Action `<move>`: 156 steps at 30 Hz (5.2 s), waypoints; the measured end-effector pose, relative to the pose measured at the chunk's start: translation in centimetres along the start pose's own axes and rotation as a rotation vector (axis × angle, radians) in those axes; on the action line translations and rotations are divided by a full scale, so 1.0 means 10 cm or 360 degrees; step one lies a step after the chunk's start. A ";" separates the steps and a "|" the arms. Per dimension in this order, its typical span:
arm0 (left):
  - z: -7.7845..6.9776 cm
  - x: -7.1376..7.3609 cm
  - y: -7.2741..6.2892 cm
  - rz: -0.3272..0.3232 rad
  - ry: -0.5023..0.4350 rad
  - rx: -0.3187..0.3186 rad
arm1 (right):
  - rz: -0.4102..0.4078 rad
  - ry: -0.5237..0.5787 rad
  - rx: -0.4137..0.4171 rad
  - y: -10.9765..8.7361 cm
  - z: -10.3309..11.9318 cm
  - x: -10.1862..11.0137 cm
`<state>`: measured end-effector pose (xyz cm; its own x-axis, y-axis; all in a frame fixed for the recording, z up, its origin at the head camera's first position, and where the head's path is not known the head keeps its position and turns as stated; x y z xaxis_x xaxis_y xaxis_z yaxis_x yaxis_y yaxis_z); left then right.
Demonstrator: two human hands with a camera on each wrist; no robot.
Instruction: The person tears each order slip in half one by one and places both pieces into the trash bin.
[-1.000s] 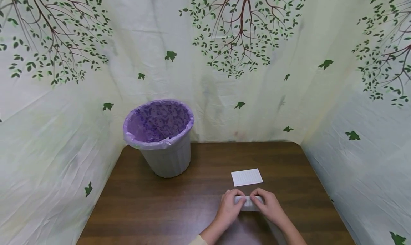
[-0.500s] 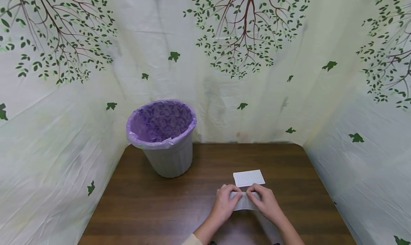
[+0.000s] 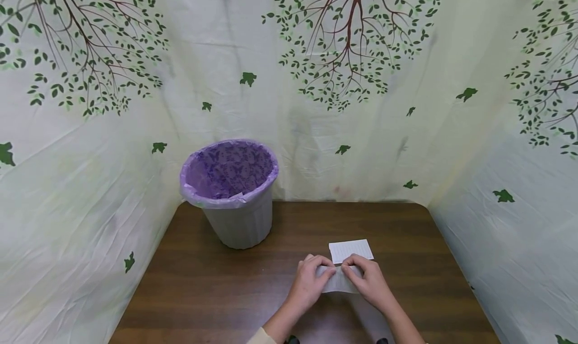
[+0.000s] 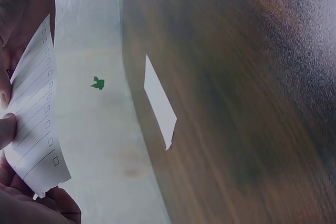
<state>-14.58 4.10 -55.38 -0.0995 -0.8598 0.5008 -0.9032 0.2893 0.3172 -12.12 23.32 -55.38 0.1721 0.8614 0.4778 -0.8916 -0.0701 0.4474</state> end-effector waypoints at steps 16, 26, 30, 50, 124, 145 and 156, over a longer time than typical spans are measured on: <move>-0.08 0.22 0.02 -0.0097 -0.0032 -0.0205 | 0.0125 0.0342 -0.0342 0.09 0.17 -0.06; -0.09 0.33 -0.03 -0.0152 0.0039 -0.0237 | 0.0203 0.0587 -0.0556 0.11 0.34 -0.11; -0.11 0.37 -0.05 -0.0142 0.0038 -0.0231 | 0.0233 0.0652 -0.0640 0.11 0.39 -0.13; -0.09 0.42 -0.14 -0.0308 0.0047 -0.0410 | 0.0309 0.0918 -0.0726 0.10 0.43 -0.21; -0.32 0.52 -0.19 -0.0331 -0.0033 -0.0613 | 0.0375 0.0742 -0.0888 0.04 0.21 -0.26; -0.49 0.69 -0.19 -0.0385 -0.0101 -0.0670 | 0.0246 0.0628 -0.0960 0.01 0.08 -0.36; -0.44 0.79 -0.12 -0.0450 -0.0070 -0.0633 | 0.0102 0.0530 -0.0897 0.23 0.22 -0.31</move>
<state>-12.44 -1.13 -48.24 0.1014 -0.9423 0.3191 -0.6685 0.1731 0.7233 -13.79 19.35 -54.17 0.0534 0.9803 0.1903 -0.9942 0.0701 -0.0819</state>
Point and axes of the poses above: each hand's wrist, its own y-axis towards the middle knuckle, its own x-axis out of the back of the hand, z = x × y, the point moved 1 cm from there along y, towards the middle knuckle, and after that the axes turned 1 degree about y, right-handed, at the moved point
